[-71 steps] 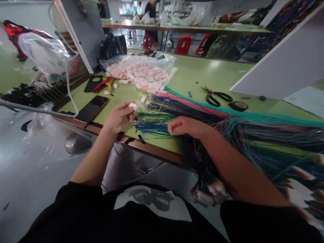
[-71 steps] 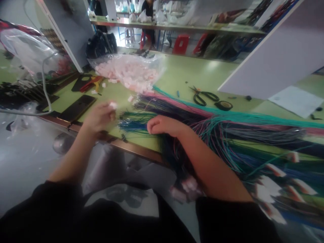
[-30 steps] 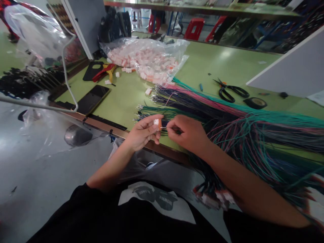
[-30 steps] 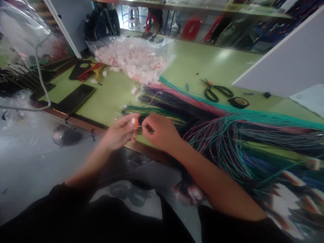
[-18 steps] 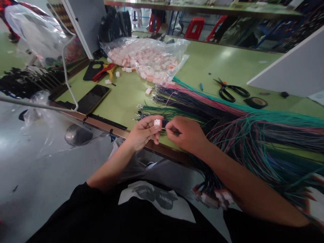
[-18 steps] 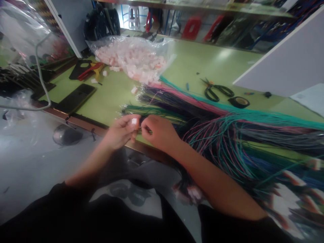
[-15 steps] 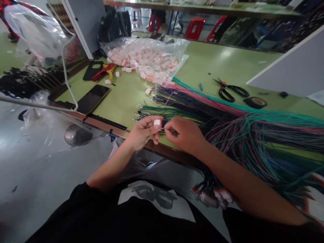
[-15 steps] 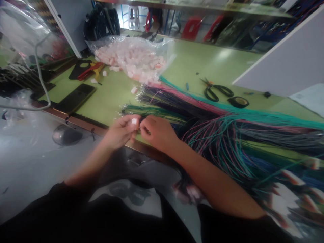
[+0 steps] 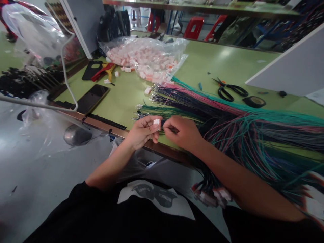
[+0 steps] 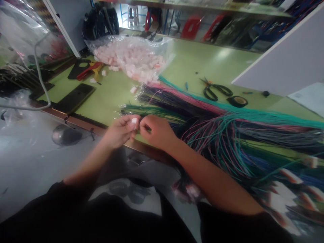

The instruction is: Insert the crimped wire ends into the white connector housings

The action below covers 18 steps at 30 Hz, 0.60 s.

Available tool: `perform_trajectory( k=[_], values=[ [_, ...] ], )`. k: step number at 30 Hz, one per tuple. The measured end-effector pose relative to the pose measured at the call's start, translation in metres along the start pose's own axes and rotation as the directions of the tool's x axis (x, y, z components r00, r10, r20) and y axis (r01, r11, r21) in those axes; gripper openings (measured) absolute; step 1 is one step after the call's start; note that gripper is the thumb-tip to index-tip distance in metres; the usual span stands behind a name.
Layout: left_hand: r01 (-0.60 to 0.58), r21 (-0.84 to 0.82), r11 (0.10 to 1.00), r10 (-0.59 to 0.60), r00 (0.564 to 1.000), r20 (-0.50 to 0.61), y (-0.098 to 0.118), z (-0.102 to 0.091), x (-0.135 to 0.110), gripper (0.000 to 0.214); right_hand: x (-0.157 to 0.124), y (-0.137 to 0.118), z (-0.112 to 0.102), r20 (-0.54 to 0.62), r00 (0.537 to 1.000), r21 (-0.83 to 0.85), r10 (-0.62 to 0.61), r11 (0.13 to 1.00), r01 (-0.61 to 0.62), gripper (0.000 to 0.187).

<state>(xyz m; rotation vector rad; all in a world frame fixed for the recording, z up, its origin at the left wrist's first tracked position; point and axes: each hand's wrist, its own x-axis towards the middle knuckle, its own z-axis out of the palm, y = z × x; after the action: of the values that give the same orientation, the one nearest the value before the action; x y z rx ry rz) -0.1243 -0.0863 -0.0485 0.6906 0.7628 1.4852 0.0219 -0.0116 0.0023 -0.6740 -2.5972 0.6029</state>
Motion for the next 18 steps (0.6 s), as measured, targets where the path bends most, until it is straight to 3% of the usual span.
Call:
perform_trajectory(
  k=[11,15,18],
  values=[
    [0.005,0.034,0.999,-0.006,1.0,0.018,-0.001,-0.001,-0.001,0.039,0.0,-0.005,0.002,0.049,0.999,0.069,0.019,0.997,-0.023,0.014],
    [-0.019,-0.014,1.0,0.02,0.998,0.066,0.002,-0.001,-0.005,0.037,0.007,0.01,-0.016,0.062,0.994,0.202,0.085,0.975,-0.096,0.017],
    [-0.05,-0.035,0.998,0.055,0.986,0.156,0.004,-0.004,-0.01,0.029,0.014,0.03,-0.034,-0.022,0.984,0.03,0.177,0.984,-0.176,0.018]
  ],
)
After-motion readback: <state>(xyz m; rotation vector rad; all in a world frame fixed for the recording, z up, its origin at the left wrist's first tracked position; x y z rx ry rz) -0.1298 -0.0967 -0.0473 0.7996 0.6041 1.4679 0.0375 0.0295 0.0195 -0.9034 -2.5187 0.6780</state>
